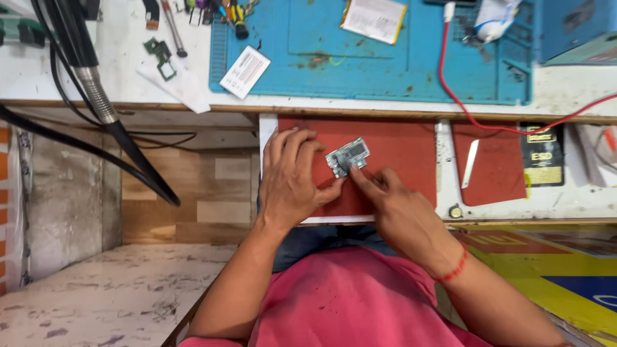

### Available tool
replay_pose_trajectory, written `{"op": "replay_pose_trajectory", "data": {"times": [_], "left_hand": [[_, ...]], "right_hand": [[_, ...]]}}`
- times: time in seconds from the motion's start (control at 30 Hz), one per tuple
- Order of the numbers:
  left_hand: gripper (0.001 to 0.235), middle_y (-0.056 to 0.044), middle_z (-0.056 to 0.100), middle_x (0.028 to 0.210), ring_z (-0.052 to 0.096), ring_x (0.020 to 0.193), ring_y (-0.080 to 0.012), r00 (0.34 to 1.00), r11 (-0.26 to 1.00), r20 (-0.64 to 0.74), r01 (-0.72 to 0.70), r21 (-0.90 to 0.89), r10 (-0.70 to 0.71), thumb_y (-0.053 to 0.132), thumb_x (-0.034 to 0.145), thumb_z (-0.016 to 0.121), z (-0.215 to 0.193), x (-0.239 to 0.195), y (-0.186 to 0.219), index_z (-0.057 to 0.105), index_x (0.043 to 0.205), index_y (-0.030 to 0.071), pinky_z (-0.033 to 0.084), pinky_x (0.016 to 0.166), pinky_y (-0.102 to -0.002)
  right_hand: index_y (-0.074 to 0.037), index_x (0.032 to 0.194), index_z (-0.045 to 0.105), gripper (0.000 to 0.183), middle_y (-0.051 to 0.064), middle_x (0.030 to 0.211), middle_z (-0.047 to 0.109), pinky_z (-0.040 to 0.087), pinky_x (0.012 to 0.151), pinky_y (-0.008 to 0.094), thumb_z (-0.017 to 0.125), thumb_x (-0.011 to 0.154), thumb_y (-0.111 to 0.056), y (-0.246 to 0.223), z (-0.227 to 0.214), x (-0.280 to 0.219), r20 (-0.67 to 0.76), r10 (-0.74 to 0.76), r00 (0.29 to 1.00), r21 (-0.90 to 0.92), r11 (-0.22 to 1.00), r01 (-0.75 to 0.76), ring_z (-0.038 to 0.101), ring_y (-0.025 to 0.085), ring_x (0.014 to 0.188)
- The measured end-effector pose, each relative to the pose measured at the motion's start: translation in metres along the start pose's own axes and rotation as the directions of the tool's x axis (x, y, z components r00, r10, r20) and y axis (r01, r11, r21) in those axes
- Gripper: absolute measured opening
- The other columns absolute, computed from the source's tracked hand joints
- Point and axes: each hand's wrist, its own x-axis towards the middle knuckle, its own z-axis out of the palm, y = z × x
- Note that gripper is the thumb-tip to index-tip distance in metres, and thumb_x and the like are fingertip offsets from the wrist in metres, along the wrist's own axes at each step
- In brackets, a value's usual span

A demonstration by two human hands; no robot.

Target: The person repeatedly rubs a small electronic component on a red mat using a purple tool, likely to clean or remove residue. The person holds the component with one hand and scrubs it with the other, occasionally adjusting its position on the mat.

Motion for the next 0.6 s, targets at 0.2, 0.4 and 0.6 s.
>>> {"op": "replay_pose_trajectory", "data": {"times": [0.2,0.4,0.6], "left_hand": [[0.058,-0.009,0.060,0.126,0.052,0.126,-0.0335,1.000,1.000,0.010,-0.010,0.019,0.010,0.035,0.067,0.091,0.000,0.002,0.001,0.065,0.111,0.009,0.036,0.113,-0.052],[0.056,-0.008,0.060,0.128,0.052,0.128,-0.0330,1.000,1.000,0.013,-0.004,0.021,0.003,0.034,0.069,0.091,0.003,0.005,-0.004,0.065,0.113,0.009,0.037,0.113,-0.051],[0.059,-0.008,0.059,0.129,0.050,0.127,-0.0337,0.999,1.000,0.031,-0.029,0.010,0.029,0.034,0.066,0.093,0.005,0.002,0.000,0.066,0.113,0.009,0.035,0.113,-0.054]], "right_hand": [[-0.017,0.149,0.051,0.067,0.018,0.118,0.061,0.056,0.061,0.051,0.052,0.084,-0.002,-0.002,0.009,0.005,-0.014,0.007,1.000,-0.083,0.997,-0.008,0.068,0.041,0.070],[-0.014,0.149,0.052,0.067,0.018,0.115,0.061,0.056,0.060,0.050,0.050,0.084,0.000,-0.005,-0.002,0.008,-0.046,-0.025,0.999,-0.050,0.998,0.023,0.068,0.042,0.076],[-0.018,0.150,0.053,0.067,0.017,0.113,0.061,0.056,0.057,0.050,0.053,0.084,-0.003,-0.012,0.006,-0.005,0.048,0.064,0.997,-0.057,0.996,-0.062,0.068,0.041,0.070]]}}
